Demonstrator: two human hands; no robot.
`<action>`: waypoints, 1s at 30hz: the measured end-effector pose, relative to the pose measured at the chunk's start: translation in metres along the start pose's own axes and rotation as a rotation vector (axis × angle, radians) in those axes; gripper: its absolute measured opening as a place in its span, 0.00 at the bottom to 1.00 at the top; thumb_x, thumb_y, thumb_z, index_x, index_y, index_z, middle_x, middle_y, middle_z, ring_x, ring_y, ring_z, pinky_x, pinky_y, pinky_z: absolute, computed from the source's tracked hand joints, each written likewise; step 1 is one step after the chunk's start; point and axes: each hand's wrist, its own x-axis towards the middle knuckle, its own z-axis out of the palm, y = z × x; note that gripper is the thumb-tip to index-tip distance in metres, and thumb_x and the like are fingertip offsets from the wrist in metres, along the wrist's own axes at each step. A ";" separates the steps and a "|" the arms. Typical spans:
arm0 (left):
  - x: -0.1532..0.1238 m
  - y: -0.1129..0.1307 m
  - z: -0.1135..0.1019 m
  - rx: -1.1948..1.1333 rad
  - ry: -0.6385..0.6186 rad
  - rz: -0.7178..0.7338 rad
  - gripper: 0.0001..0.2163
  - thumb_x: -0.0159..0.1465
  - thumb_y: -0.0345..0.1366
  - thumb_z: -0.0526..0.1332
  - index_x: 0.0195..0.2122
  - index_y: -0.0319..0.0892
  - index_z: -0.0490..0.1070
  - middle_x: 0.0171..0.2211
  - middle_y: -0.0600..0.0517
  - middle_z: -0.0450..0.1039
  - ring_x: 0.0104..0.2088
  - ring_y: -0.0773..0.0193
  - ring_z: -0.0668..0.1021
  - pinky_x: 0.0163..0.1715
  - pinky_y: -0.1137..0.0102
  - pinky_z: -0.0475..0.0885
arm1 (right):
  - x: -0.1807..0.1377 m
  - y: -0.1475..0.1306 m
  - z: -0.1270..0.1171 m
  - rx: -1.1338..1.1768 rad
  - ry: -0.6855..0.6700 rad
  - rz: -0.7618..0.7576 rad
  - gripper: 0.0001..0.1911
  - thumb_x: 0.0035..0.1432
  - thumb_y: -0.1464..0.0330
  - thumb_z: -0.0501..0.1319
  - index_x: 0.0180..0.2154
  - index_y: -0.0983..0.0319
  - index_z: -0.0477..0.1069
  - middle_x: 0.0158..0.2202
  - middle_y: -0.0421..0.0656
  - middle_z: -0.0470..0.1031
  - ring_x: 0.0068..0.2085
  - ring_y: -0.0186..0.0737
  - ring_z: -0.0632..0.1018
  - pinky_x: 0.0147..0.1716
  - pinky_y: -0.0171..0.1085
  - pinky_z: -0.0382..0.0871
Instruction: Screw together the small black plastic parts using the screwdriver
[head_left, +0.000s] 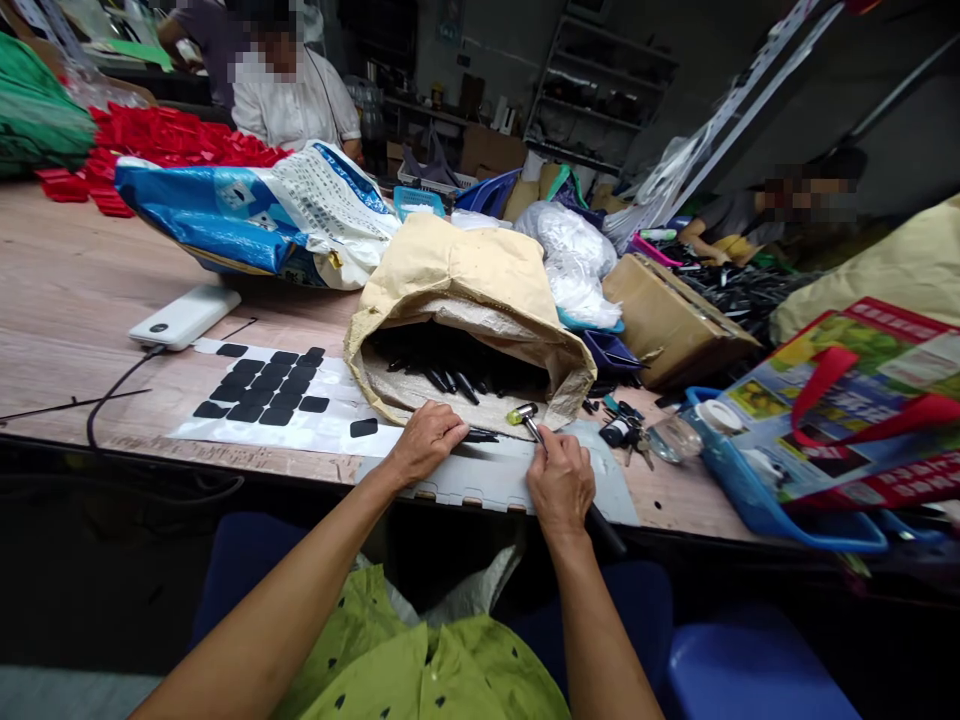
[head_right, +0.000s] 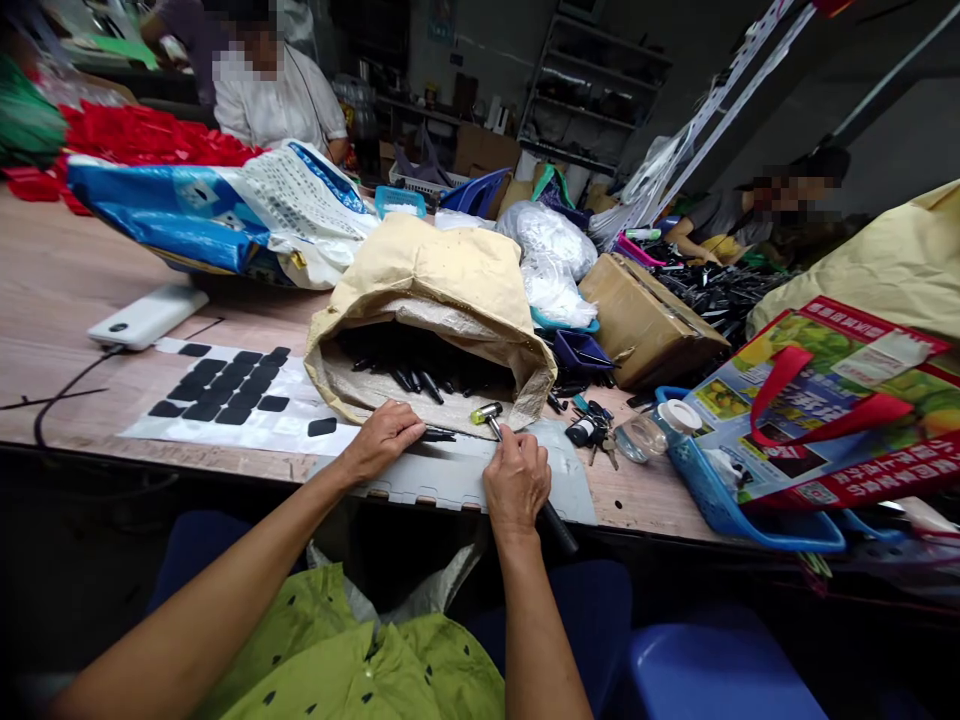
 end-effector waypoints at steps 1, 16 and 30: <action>0.000 0.000 -0.001 0.010 -0.008 0.005 0.17 0.73 0.39 0.51 0.27 0.42 0.69 0.31 0.50 0.72 0.37 0.59 0.70 0.46 0.61 0.63 | -0.002 -0.001 0.001 -0.014 0.020 -0.001 0.17 0.65 0.72 0.60 0.54 0.56 0.78 0.42 0.44 0.75 0.41 0.42 0.69 0.39 0.39 0.57; -0.002 0.000 -0.002 -0.010 -0.046 -0.010 0.22 0.75 0.42 0.45 0.25 0.43 0.65 0.29 0.51 0.69 0.36 0.58 0.68 0.44 0.61 0.62 | -0.008 -0.002 0.005 -0.035 0.070 -0.009 0.18 0.64 0.71 0.60 0.54 0.55 0.76 0.43 0.45 0.73 0.42 0.43 0.67 0.38 0.40 0.51; -0.005 0.005 -0.003 0.027 -0.026 0.027 0.21 0.73 0.45 0.51 0.24 0.42 0.68 0.27 0.51 0.70 0.35 0.59 0.69 0.44 0.62 0.63 | -0.008 -0.003 0.005 -0.036 0.048 0.006 0.18 0.64 0.70 0.60 0.55 0.55 0.75 0.44 0.45 0.73 0.43 0.44 0.67 0.39 0.40 0.54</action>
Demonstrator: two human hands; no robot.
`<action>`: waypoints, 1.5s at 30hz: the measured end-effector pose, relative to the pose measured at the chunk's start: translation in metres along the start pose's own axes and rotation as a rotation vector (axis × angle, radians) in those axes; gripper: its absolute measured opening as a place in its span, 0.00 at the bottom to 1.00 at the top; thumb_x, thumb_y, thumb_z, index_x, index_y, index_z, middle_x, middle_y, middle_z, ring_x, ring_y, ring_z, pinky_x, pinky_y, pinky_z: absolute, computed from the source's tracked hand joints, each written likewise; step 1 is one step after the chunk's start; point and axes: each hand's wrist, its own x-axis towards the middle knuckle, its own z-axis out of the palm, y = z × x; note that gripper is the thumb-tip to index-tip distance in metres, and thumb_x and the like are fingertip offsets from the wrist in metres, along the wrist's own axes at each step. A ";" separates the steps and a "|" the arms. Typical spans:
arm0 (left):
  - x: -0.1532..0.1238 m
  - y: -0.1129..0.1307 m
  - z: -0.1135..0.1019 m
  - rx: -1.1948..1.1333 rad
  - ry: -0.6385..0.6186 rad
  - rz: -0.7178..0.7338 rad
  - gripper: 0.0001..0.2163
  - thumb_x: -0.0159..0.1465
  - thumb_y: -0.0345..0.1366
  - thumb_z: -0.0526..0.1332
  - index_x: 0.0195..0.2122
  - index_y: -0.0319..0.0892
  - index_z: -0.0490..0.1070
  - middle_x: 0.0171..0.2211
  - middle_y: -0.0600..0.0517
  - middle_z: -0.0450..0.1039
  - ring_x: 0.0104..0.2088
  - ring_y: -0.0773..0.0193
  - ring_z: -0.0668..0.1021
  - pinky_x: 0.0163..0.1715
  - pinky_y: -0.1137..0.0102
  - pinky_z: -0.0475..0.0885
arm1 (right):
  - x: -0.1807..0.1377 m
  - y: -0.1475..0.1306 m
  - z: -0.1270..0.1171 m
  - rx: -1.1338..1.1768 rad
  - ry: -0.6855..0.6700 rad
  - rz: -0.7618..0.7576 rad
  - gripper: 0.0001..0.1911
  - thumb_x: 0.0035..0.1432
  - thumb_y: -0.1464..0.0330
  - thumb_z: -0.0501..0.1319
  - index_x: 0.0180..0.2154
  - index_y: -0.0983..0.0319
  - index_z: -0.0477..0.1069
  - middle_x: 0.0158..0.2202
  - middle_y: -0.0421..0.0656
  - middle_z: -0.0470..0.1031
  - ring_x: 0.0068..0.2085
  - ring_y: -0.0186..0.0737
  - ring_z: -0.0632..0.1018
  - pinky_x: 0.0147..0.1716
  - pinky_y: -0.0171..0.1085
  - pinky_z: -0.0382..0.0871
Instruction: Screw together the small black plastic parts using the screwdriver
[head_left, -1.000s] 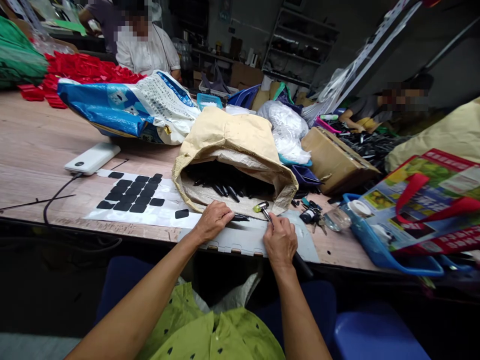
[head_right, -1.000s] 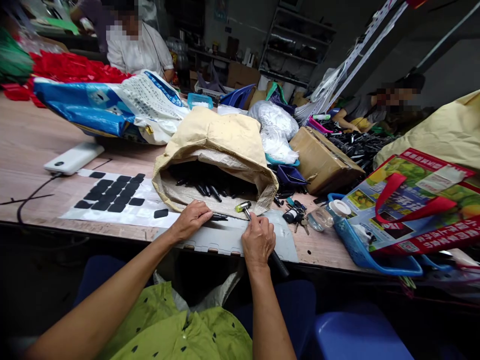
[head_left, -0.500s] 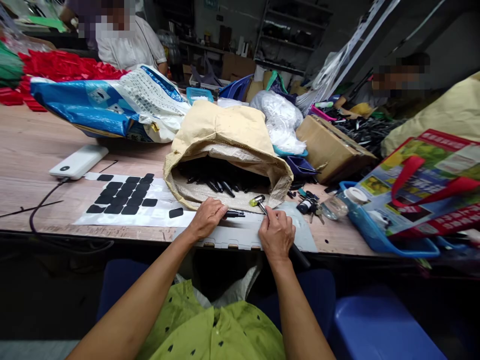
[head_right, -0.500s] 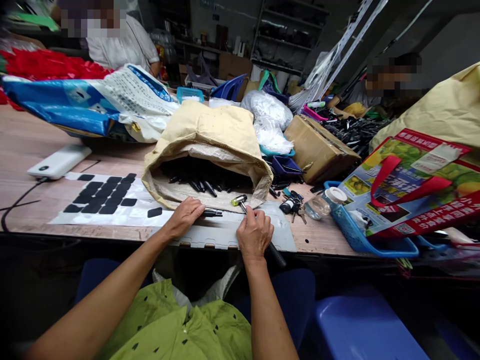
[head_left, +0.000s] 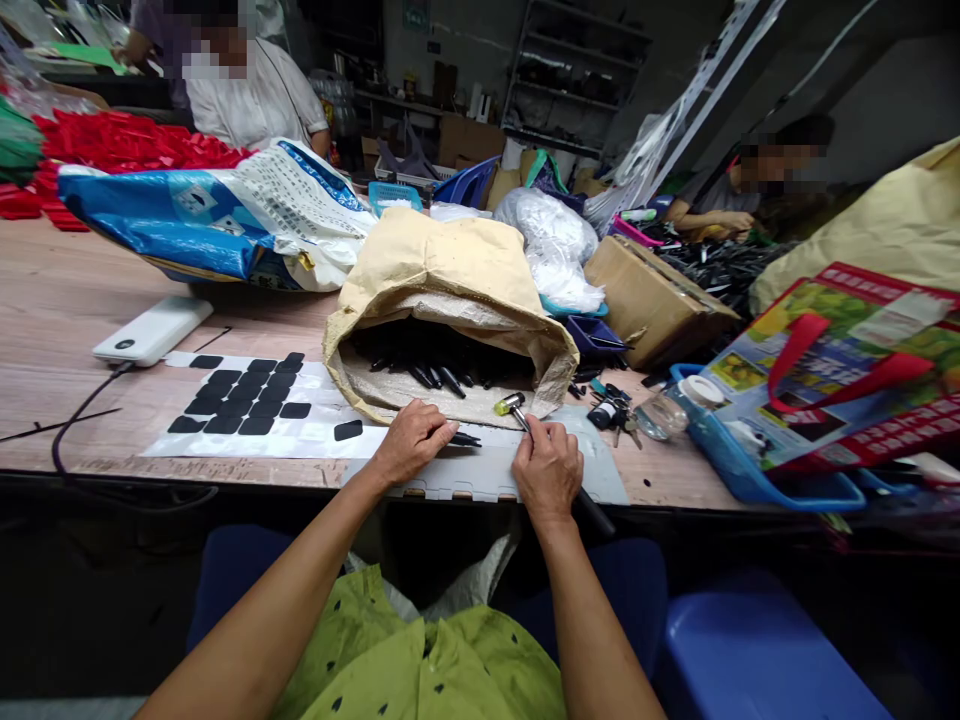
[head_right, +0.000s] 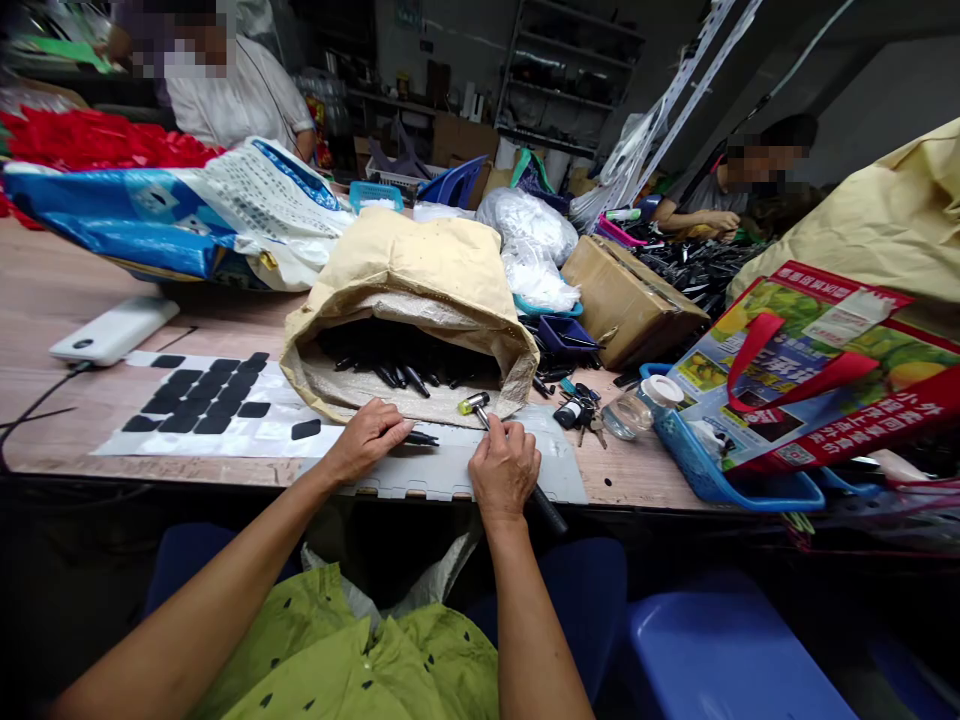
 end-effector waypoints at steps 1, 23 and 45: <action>-0.001 0.001 0.000 -0.002 0.008 -0.005 0.19 0.72 0.45 0.54 0.25 0.43 0.71 0.28 0.50 0.71 0.36 0.59 0.69 0.44 0.62 0.63 | 0.000 0.000 0.000 0.002 -0.001 0.000 0.18 0.64 0.70 0.59 0.55 0.55 0.75 0.44 0.45 0.73 0.43 0.44 0.67 0.39 0.40 0.54; -0.070 0.066 0.005 0.069 -0.454 -0.055 0.20 0.73 0.49 0.50 0.32 0.45 0.73 0.32 0.48 0.77 0.33 0.58 0.77 0.34 0.66 0.63 | 0.000 0.000 -0.001 0.005 -0.005 -0.001 0.18 0.64 0.71 0.58 0.54 0.56 0.75 0.44 0.45 0.73 0.43 0.45 0.68 0.40 0.41 0.55; -0.029 0.052 -0.023 -0.366 -0.360 -0.181 0.15 0.66 0.47 0.59 0.44 0.44 0.79 0.36 0.52 0.80 0.36 0.61 0.78 0.37 0.70 0.71 | -0.001 -0.001 -0.002 0.009 0.001 0.002 0.19 0.63 0.71 0.60 0.55 0.56 0.74 0.44 0.45 0.73 0.43 0.45 0.68 0.39 0.40 0.55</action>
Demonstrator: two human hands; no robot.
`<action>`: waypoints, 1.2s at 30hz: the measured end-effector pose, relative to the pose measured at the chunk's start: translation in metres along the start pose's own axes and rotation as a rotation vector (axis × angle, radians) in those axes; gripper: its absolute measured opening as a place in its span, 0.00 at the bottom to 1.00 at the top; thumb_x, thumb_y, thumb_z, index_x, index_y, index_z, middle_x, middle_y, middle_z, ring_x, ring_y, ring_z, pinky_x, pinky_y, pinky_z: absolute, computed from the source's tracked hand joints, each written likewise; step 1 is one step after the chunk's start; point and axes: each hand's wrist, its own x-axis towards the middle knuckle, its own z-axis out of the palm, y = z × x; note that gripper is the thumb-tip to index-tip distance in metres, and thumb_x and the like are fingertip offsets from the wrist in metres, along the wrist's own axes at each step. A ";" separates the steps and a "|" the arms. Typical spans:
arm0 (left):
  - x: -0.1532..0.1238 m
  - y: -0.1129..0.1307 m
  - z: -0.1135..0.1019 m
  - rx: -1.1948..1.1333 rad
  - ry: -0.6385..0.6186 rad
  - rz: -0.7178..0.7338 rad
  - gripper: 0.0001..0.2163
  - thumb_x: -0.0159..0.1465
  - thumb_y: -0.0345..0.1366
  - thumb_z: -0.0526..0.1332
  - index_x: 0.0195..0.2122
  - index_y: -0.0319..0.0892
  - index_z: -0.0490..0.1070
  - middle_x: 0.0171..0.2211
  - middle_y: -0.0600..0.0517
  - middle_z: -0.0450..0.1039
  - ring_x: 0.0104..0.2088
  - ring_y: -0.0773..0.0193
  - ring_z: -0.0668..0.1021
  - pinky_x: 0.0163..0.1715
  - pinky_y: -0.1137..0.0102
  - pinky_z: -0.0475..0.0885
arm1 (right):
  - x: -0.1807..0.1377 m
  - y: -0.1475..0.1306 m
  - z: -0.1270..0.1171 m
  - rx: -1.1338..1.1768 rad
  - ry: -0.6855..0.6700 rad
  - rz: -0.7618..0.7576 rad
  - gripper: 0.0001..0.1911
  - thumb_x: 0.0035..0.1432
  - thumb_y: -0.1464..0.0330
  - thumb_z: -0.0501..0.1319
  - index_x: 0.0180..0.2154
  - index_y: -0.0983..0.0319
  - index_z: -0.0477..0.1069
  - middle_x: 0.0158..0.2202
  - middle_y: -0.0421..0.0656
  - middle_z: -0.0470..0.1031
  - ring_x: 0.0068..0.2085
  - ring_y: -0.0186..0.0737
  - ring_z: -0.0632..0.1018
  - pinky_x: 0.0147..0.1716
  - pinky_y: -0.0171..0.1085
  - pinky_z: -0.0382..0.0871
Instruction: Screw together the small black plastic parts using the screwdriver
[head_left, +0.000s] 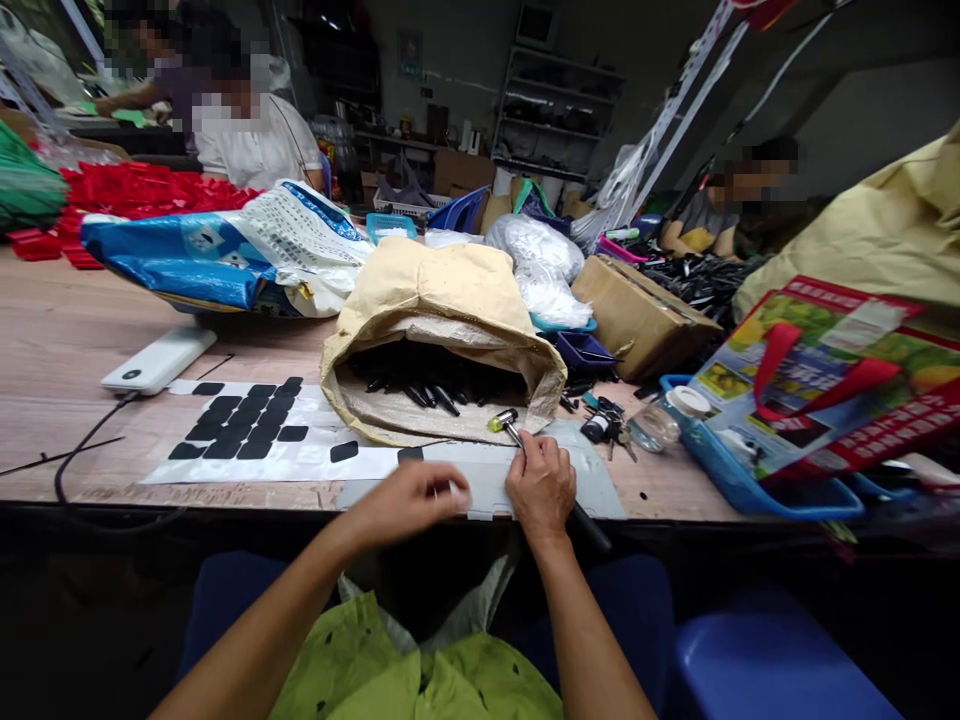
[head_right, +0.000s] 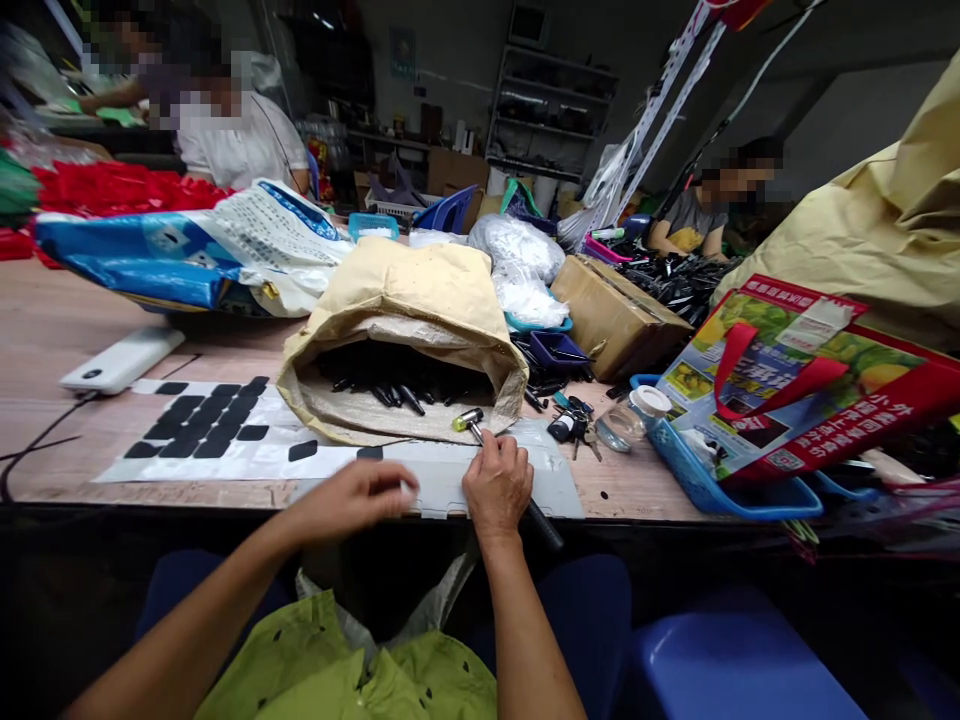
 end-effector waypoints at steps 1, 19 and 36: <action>0.017 -0.002 -0.015 0.078 0.189 -0.026 0.15 0.66 0.47 0.59 0.44 0.43 0.78 0.35 0.51 0.79 0.35 0.60 0.78 0.37 0.69 0.71 | 0.000 0.000 0.000 0.002 0.001 -0.002 0.19 0.63 0.71 0.59 0.55 0.56 0.74 0.44 0.45 0.73 0.43 0.44 0.68 0.39 0.40 0.55; 0.048 -0.038 -0.043 0.448 0.598 -0.144 0.12 0.62 0.35 0.63 0.45 0.47 0.64 0.40 0.51 0.73 0.38 0.58 0.76 0.37 0.66 0.67 | 0.001 0.000 -0.002 0.011 -0.019 0.011 0.18 0.64 0.71 0.59 0.54 0.55 0.74 0.44 0.45 0.73 0.44 0.45 0.68 0.41 0.40 0.56; 0.049 -0.054 0.001 0.298 0.438 0.158 0.07 0.58 0.33 0.69 0.37 0.43 0.76 0.36 0.50 0.74 0.42 0.56 0.74 0.45 0.63 0.68 | 0.015 0.004 -0.014 0.161 -0.183 0.019 0.18 0.67 0.71 0.56 0.55 0.57 0.75 0.44 0.45 0.75 0.45 0.44 0.73 0.41 0.38 0.63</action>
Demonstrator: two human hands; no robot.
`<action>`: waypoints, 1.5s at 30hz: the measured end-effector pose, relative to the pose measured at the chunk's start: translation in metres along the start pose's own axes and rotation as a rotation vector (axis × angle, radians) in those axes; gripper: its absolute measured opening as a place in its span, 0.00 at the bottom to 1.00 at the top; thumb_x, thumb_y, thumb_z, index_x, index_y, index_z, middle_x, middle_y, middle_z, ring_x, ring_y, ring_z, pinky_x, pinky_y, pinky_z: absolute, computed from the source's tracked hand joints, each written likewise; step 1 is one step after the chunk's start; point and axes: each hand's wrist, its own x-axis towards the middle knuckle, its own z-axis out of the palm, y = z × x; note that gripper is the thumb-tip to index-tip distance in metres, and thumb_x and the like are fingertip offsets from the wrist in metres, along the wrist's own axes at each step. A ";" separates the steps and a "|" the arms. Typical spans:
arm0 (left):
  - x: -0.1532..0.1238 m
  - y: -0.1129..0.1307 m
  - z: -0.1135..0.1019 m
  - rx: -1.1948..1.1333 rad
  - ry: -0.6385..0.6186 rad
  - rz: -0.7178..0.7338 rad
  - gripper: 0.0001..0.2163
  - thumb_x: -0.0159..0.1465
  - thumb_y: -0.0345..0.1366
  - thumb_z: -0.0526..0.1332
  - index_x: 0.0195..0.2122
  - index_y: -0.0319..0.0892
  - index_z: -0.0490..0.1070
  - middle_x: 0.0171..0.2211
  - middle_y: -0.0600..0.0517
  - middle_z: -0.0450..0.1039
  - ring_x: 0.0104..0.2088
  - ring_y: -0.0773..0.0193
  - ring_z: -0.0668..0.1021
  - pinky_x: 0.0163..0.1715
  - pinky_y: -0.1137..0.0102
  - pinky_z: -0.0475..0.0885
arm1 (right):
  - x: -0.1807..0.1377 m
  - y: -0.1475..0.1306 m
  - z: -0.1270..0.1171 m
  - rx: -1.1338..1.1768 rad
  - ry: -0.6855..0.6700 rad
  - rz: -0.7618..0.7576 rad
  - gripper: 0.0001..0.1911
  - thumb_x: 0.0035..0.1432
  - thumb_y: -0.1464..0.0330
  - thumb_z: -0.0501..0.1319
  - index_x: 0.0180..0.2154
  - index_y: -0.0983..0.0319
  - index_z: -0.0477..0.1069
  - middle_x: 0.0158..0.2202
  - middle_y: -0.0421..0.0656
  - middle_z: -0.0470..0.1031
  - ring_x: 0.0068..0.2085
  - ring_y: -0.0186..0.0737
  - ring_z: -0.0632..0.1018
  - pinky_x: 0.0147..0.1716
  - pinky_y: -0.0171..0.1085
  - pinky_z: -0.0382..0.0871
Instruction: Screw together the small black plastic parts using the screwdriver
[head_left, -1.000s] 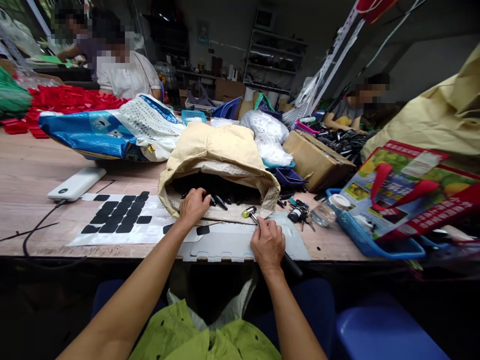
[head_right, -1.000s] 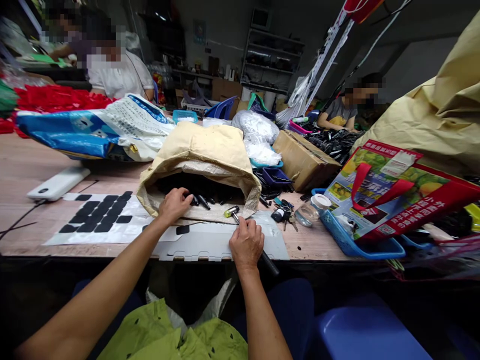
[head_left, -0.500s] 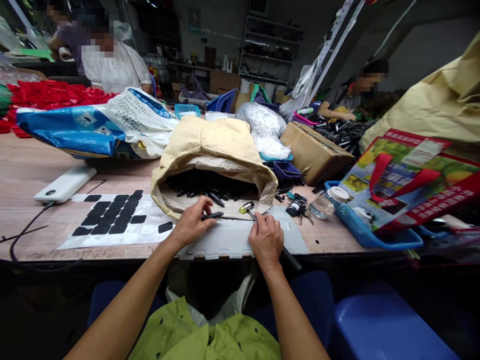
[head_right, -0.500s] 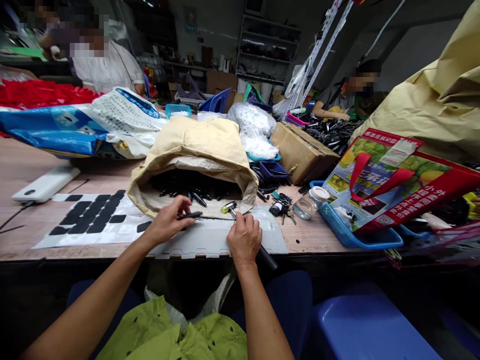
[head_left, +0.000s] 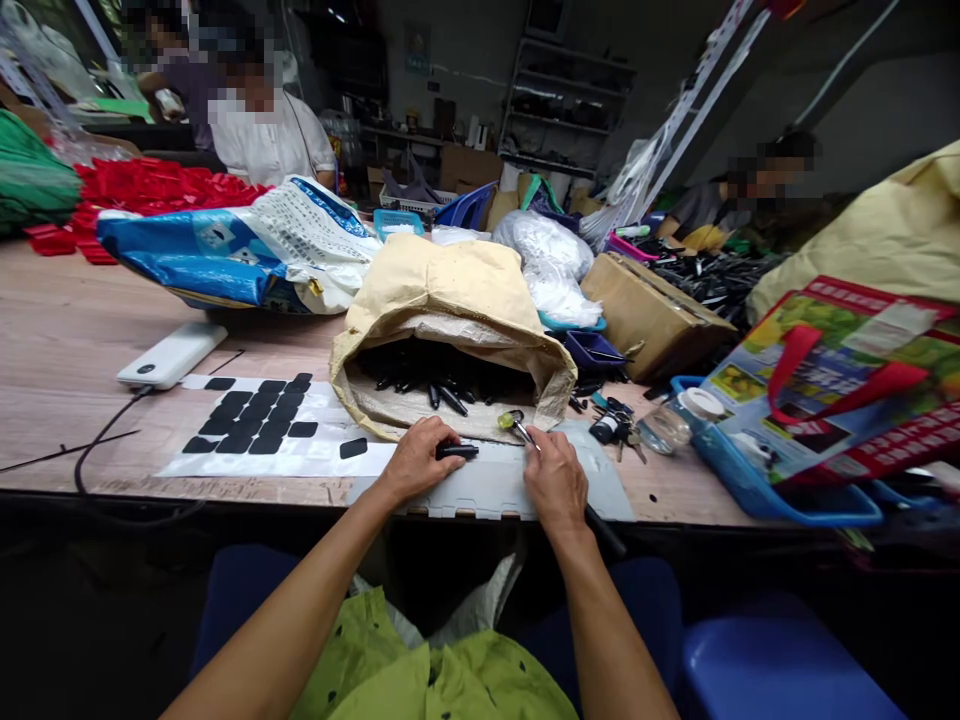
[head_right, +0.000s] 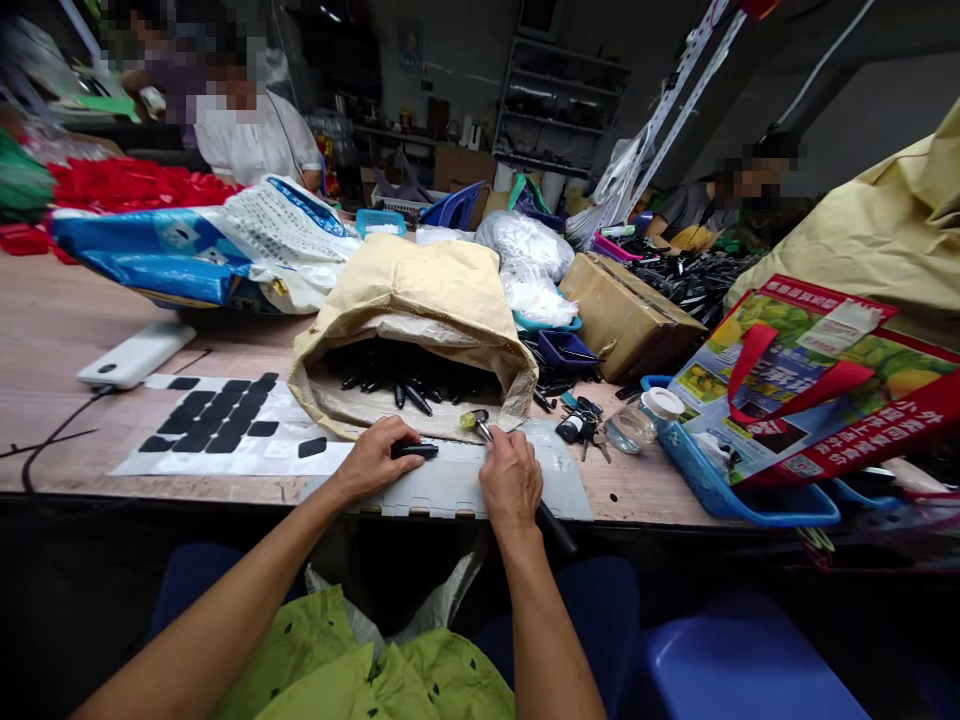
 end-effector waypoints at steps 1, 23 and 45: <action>0.001 0.000 0.000 -0.007 -0.002 -0.004 0.07 0.58 0.33 0.69 0.37 0.43 0.76 0.36 0.51 0.74 0.42 0.56 0.74 0.45 0.63 0.68 | -0.001 -0.002 -0.003 0.066 0.019 -0.005 0.18 0.67 0.71 0.55 0.55 0.57 0.75 0.44 0.46 0.75 0.46 0.44 0.74 0.42 0.38 0.65; 0.002 -0.003 0.004 -0.054 0.013 -0.076 0.06 0.55 0.32 0.71 0.34 0.43 0.78 0.34 0.52 0.74 0.41 0.58 0.74 0.44 0.64 0.68 | -0.050 -0.040 -0.015 0.341 0.043 -0.236 0.21 0.72 0.69 0.51 0.60 0.55 0.72 0.40 0.44 0.75 0.43 0.39 0.76 0.46 0.35 0.69; 0.001 -0.003 -0.001 -0.038 -0.027 -0.022 0.03 0.62 0.34 0.63 0.37 0.43 0.76 0.35 0.51 0.74 0.42 0.57 0.74 0.44 0.63 0.67 | -0.006 0.004 0.014 -0.069 0.188 -0.075 0.17 0.64 0.73 0.58 0.51 0.57 0.78 0.40 0.45 0.74 0.40 0.42 0.68 0.39 0.39 0.58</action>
